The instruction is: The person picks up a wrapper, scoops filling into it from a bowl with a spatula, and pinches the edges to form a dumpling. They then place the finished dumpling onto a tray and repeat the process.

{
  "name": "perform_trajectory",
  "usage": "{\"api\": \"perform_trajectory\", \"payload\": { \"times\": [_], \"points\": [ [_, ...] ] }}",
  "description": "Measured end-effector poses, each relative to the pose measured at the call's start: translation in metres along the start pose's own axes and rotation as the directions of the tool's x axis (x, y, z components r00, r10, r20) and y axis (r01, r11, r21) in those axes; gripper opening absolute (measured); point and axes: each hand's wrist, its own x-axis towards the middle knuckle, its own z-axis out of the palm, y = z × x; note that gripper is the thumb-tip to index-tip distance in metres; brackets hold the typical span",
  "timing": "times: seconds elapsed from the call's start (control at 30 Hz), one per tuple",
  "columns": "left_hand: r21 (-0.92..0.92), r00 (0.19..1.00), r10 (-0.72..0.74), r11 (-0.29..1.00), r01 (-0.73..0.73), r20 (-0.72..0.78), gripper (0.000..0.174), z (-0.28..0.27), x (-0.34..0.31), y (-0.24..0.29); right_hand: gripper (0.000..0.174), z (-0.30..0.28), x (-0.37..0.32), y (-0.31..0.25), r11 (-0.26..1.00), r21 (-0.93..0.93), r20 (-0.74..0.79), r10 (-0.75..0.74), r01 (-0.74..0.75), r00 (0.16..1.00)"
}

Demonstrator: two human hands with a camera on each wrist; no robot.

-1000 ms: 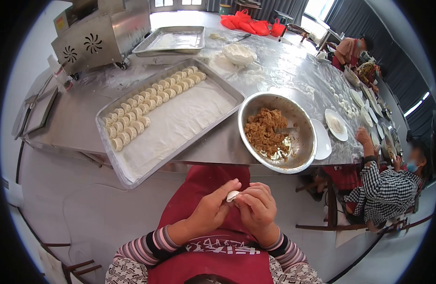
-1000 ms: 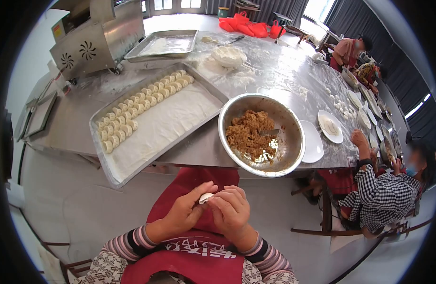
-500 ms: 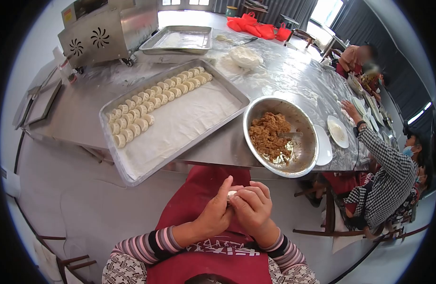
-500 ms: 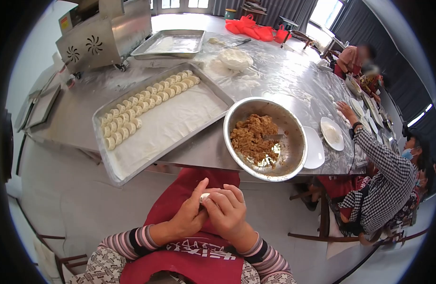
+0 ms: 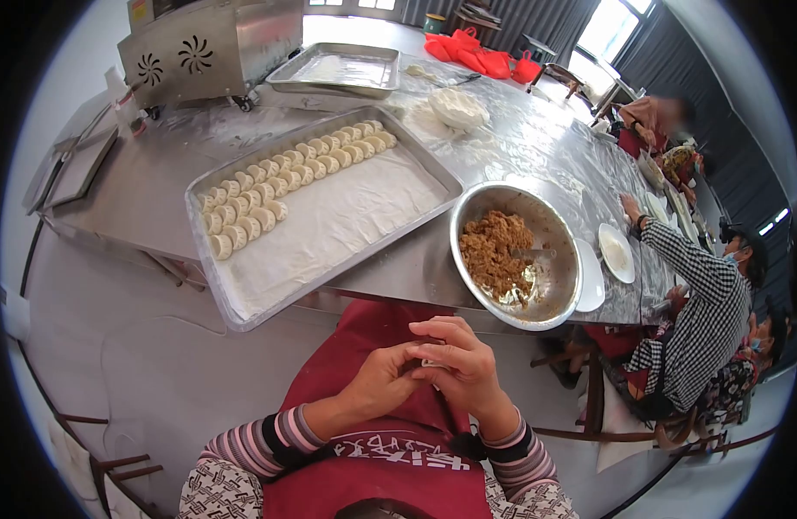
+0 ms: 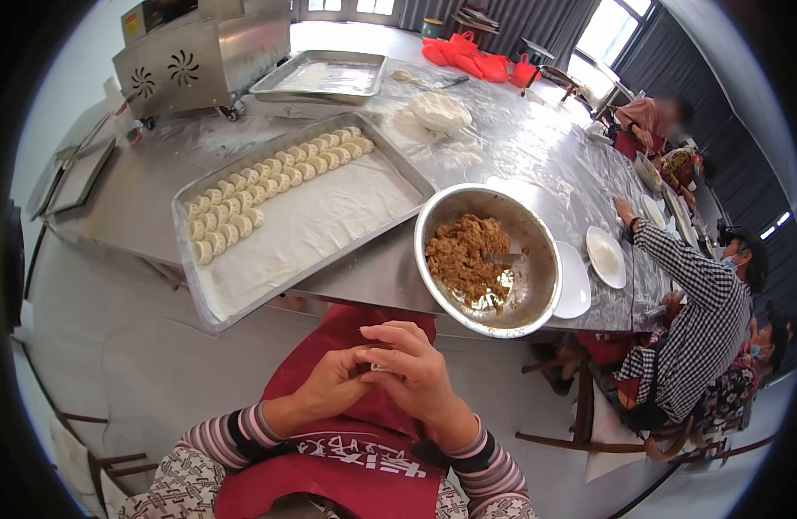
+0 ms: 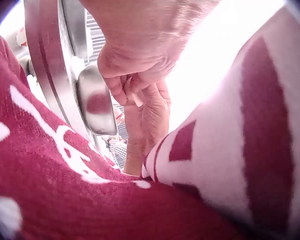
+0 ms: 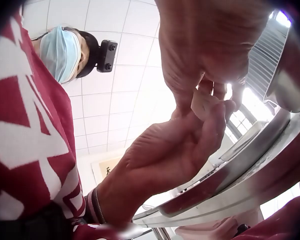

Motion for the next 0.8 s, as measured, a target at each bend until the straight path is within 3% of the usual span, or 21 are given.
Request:
{"api": "perform_trajectory", "payload": {
  "times": [0.2,0.27,0.37,0.5,0.57,0.8],
  "points": [
    [0.085,0.999,-0.044,0.995,0.047,-0.028,0.023,-0.002,-0.003,0.005,0.021,0.008,0.000,0.005,0.997,0.073,0.028,0.000,-0.002,1.000],
    [-0.012,0.997,0.025,1.000,-0.026,-0.077,0.024,0.002,-0.002,0.004,0.018,0.010,0.001,0.003,0.995,0.099,-0.007,-0.011,0.012,1.000],
    [0.037,0.996,0.070,0.997,-0.068,-0.051,0.025,0.001,-0.003,0.006,0.016,0.013,-0.001,0.007,0.986,0.161,-0.018,-0.034,0.036,0.999],
    [0.084,0.987,0.092,0.993,-0.082,-0.132,0.027,0.003,-0.001,0.003,0.020,0.015,0.001,0.003,0.994,0.113,0.036,-0.007,0.003,0.999],
    [-0.154,0.986,0.140,0.976,-0.153,-0.088,0.028,0.001,0.000,-0.006,0.026,0.015,0.002,-0.003,0.974,0.208,-0.041,0.100,-0.089,0.994],
    [-0.062,0.981,0.105,0.991,-0.117,-0.163,0.026,0.009,-0.002,0.013,0.027,0.018,-0.006,0.001,0.983,0.178,-0.147,0.072,-0.045,0.987]
  ]
}}
